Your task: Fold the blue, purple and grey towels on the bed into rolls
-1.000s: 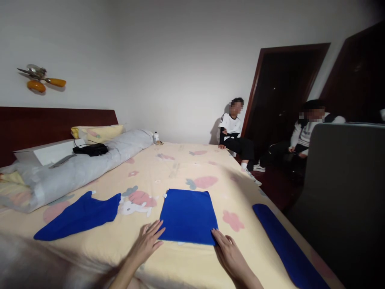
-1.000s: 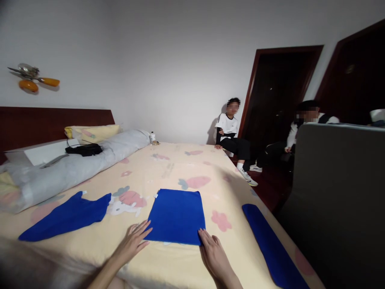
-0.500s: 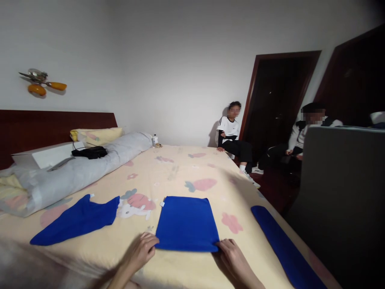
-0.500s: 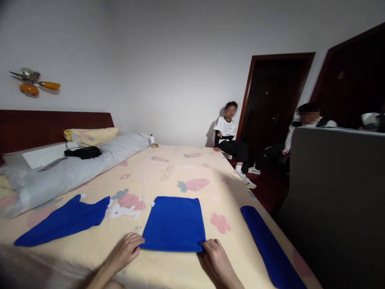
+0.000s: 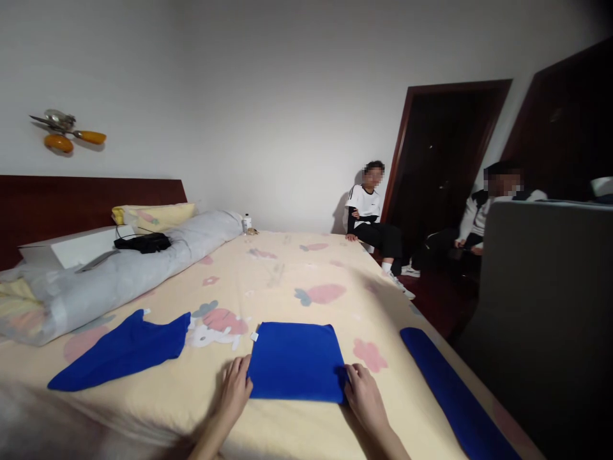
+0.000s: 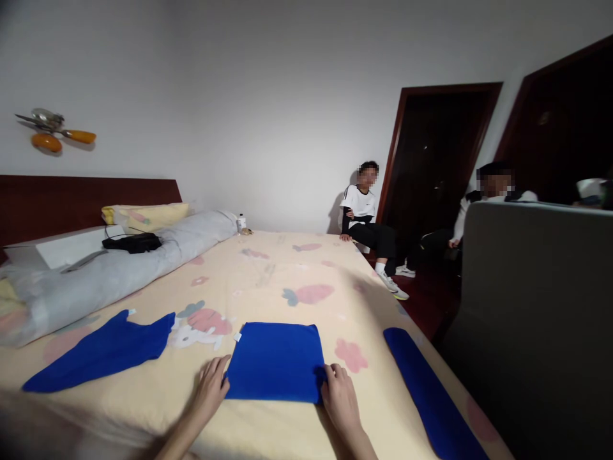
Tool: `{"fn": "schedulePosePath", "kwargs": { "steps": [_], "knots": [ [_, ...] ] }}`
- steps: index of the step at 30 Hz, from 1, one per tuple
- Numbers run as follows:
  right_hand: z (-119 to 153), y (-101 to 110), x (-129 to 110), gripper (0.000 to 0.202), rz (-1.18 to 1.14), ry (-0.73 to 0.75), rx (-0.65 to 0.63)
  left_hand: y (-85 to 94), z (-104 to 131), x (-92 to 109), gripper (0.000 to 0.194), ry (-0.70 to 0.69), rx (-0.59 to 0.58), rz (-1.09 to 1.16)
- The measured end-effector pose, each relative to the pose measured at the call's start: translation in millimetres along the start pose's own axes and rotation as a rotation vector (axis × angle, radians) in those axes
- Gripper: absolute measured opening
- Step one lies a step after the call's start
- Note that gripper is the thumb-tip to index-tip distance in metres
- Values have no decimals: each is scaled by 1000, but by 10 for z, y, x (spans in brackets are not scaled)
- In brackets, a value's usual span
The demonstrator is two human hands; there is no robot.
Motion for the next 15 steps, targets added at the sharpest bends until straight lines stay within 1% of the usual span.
{"fn": "schedulePosePath", "kwargs": {
  "steps": [1,2,3,5,6,7,8,9,11,15],
  "knots": [
    [36,-9,-110,38,43,46,48,-14,37,124,52,-46,14,-42],
    [84,-45,-252,41,58,104,67,-57,86,281,56,-111,-3,-58],
    [144,-113,-418,44,55,174,52,-125,148,468,59,-196,-47,-53],
    [283,-315,-756,50,26,321,-63,-283,296,847,65,-379,-169,-21],
    [351,-418,-885,53,15,373,-135,-353,365,992,67,-445,-227,-9],
    [408,-504,-974,57,9,408,-199,-408,418,1089,69,-486,-275,-2],
    [450,-566,-1016,60,6,425,-250,-444,452,1134,70,-503,-310,0],
    [473,-597,-1014,62,7,429,-284,-462,468,1129,70,-503,-334,-3],
    [478,-583,-893,60,20,408,-318,-443,465,1003,68,-484,-363,-18],
    [424,-372,-410,53,77,302,-324,-265,398,522,66,-427,-356,-55]
  ]
}}
Point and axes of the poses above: each hand's wrist, its own z-axis away from the middle knuckle, its own y-axis out of the back of the hand, x = y × z, the point moved 8 cm from there along -z, towards the middle knuckle, and after that the axes turned 5 degrees about x, right-handed, at the moved point
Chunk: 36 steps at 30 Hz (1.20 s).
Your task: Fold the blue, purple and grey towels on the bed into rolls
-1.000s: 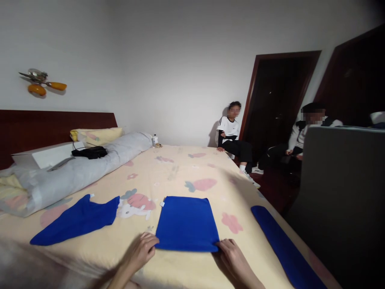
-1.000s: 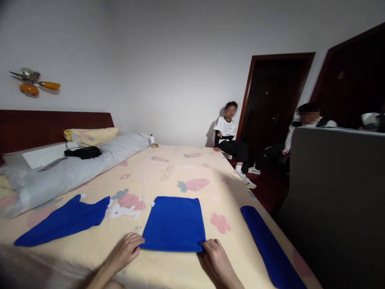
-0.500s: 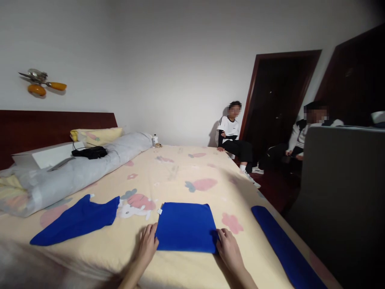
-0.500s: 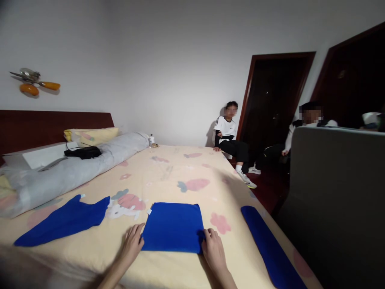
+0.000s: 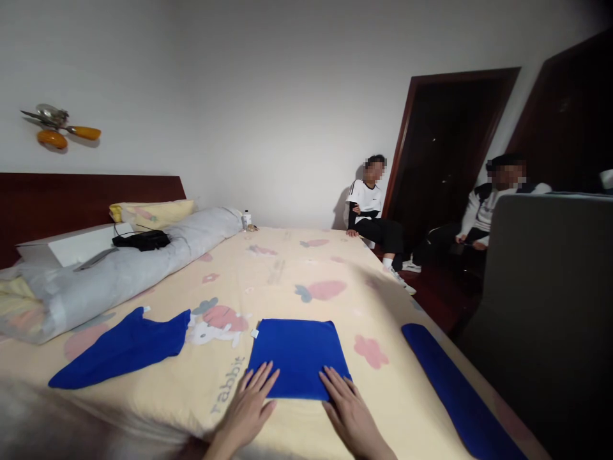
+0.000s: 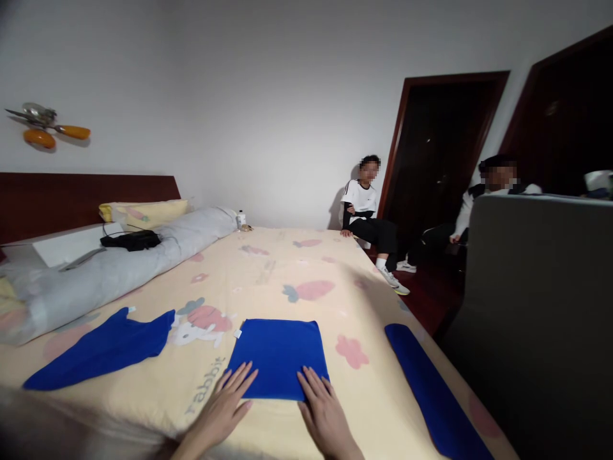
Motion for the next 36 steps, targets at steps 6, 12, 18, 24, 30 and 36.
{"fn": "schedulePosePath", "kwargs": {
  "steps": [6,12,18,24,30,36],
  "knots": [
    [121,236,264,51,24,55,87,138,178,-437,64,2,63,-44],
    [23,425,145,32,33,68,198,279,138,-488,61,-30,157,7],
    [-14,570,246,32,-265,-127,161,419,138,-600,37,157,259,247],
    [-182,503,465,41,-469,-248,191,289,42,-806,29,456,282,394],
    [-290,397,600,30,-23,-311,326,297,-80,-790,41,556,262,-13],
    [-365,155,-223,46,9,-16,320,117,-327,62,61,167,224,-26]
  ]
}}
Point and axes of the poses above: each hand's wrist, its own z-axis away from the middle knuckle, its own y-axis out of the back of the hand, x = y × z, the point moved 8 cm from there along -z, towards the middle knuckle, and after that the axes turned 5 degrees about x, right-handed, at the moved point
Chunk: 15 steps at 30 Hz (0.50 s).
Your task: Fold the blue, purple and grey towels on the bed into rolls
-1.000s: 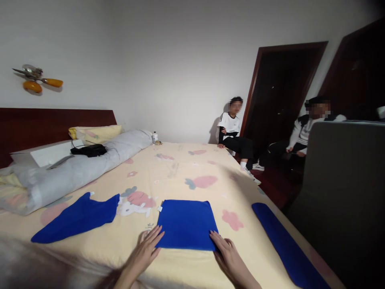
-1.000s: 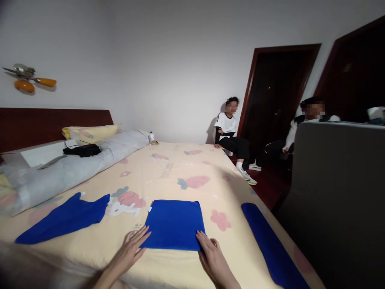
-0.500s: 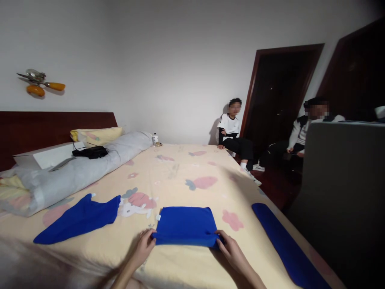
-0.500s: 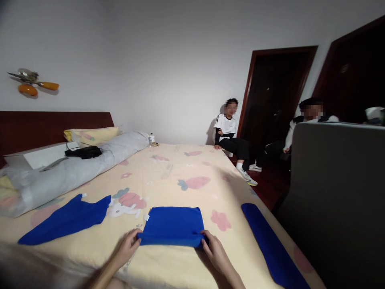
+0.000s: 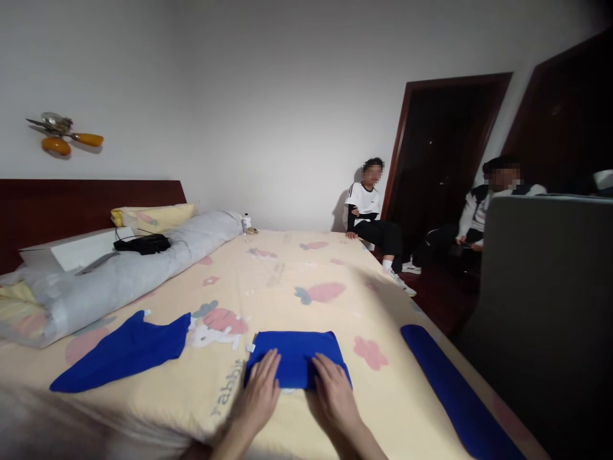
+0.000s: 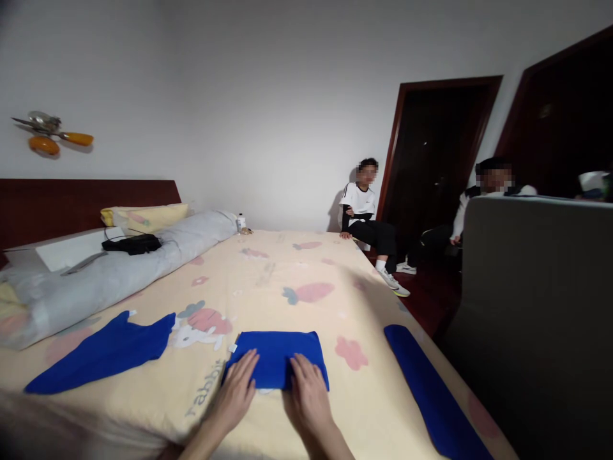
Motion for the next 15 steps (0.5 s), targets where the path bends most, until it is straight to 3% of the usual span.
{"fn": "schedulePosePath", "kwargs": {
  "steps": [3,5,7,12,15],
  "knots": [
    [31,-253,-326,55,-69,123,-200,-208,2,377,71,-164,-143,65],
    [55,-314,-306,58,-74,132,-280,-276,8,386,70,-181,-228,71],
    [84,-280,-121,57,-56,96,-309,-253,27,243,68,-176,-268,66],
    [222,-24,531,54,13,-45,-284,-57,144,-372,64,-116,-250,32],
    [265,74,668,54,-17,-15,-248,8,195,-606,60,-116,-206,37]
  ]
}}
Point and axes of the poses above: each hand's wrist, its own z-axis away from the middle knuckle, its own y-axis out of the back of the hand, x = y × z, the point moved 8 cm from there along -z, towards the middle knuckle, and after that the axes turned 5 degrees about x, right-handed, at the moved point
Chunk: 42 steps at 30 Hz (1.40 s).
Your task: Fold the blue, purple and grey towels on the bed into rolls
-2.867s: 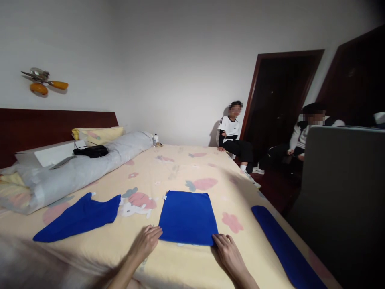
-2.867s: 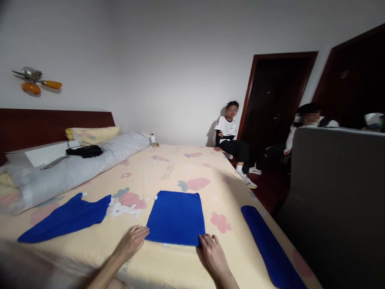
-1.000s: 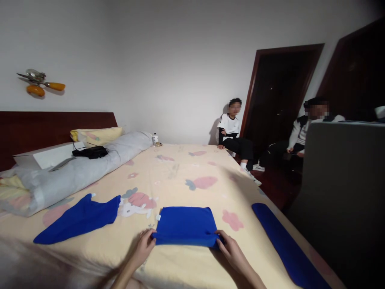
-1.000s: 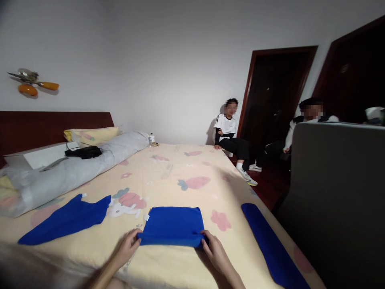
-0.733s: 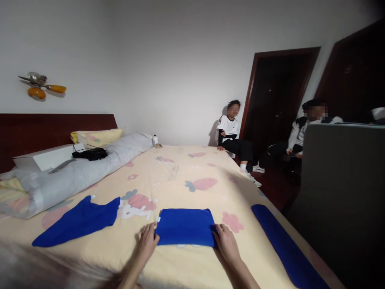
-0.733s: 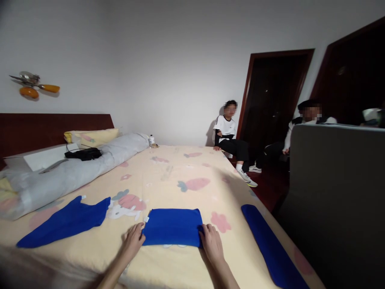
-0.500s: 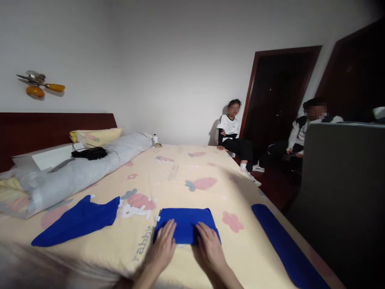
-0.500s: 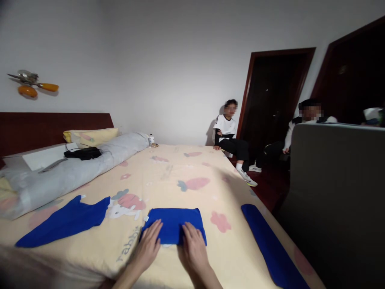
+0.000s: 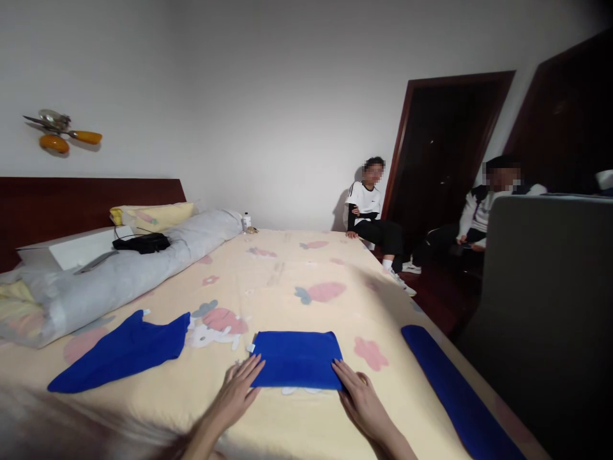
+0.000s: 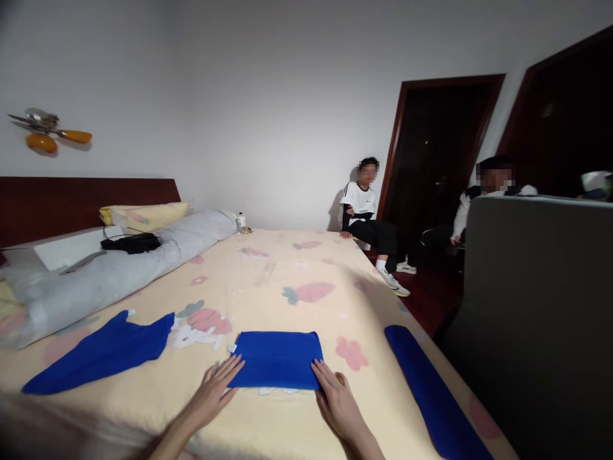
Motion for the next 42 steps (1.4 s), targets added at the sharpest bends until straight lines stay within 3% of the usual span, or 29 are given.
{"fn": "schedulePosePath", "kwargs": {
  "steps": [3,8,12,15,18,22,24,27,30,33,35,42],
  "knots": [
    [-27,83,-4,52,-55,18,63,53,1,-81,60,-6,57,12],
    [-122,264,-4,35,-229,-117,99,223,-22,-108,51,35,155,129],
    [-148,369,-23,33,-506,-181,61,277,24,-258,32,221,191,382],
    [-183,387,13,34,-596,-214,97,233,5,-346,28,330,218,568],
    [-248,303,112,35,-493,-248,131,188,-72,-422,30,412,252,556],
    [-319,235,227,31,-109,-287,222,215,-156,-439,30,474,286,240],
    [-333,224,159,31,9,-288,268,260,-184,-308,35,448,330,65],
    [-369,152,-257,37,31,-114,285,192,-274,146,49,279,319,-31],
    [-389,-59,-769,46,-6,101,164,-32,-378,714,60,16,188,-3],
    [-383,-263,-951,57,-28,153,-7,-204,-409,926,69,-76,53,6],
    [-362,-293,-878,58,-28,142,-69,-222,-389,838,70,-65,6,-3],
    [-238,-54,-249,58,2,2,-94,-58,-191,188,68,49,-60,-33]
  ]
}}
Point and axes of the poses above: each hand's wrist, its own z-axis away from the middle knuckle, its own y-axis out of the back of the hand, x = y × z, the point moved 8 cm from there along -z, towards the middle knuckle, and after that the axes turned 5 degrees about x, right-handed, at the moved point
